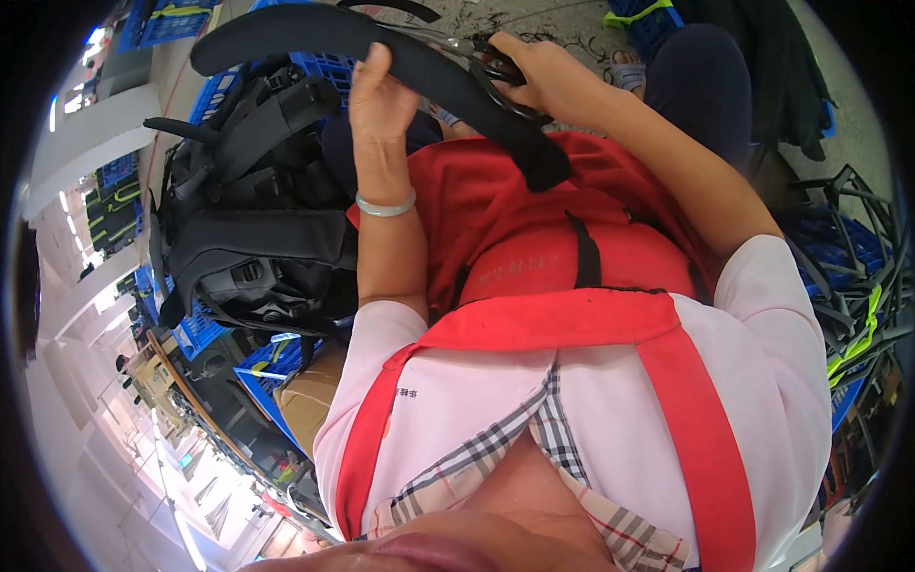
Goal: Trimming the excess edges of curved black foam pieces using a pair of scissors on a factory floor.
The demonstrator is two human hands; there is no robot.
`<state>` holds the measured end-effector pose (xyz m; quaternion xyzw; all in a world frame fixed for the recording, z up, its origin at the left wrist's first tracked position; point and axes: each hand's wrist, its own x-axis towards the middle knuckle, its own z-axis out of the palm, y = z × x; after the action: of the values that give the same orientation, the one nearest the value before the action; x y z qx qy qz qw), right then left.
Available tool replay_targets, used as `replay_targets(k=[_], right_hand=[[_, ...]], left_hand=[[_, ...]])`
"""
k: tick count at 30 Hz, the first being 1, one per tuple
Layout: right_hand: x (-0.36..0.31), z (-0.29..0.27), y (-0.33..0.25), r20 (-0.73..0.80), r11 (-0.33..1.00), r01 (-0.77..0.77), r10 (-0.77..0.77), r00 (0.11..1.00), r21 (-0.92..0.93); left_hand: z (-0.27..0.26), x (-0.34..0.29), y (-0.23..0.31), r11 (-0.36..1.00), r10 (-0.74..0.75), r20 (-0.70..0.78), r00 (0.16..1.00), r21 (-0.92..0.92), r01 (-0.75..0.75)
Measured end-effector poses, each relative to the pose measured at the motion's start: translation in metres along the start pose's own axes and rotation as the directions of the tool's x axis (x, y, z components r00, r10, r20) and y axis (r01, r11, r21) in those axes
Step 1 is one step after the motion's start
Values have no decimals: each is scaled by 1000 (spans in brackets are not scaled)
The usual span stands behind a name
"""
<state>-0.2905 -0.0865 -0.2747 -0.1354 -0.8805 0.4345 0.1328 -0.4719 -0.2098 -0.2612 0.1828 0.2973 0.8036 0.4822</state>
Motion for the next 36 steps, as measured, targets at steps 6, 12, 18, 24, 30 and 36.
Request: replay_targets(k=[6,12,18,24,30,36], right_hand=[[6,6,-7,-31,998,17,-15,999,56],[11,12,3,-99,997,74,-74,992,-7],[12,0,-4,-35,1000,-2,3,999,22],[8,-7,2,17,1000,-8,8,1000,24],[16,-23,2,121,1000,-18,16,993,18],[7,-34,-1,112,997,76,-76,991,2]], left_hand=[[-19,7,18,996,85,27,996,33,-86],[-5,2,2,995,91,-21,996,40,-90],[-12,0,12,993,111,-11,994,47,-111],[-18,4,23,978,140,-112,984,169,-120],[-19,4,12,974,158,-7,987,165,-154],[-17,0,11,995,67,-23,997,73,-65]])
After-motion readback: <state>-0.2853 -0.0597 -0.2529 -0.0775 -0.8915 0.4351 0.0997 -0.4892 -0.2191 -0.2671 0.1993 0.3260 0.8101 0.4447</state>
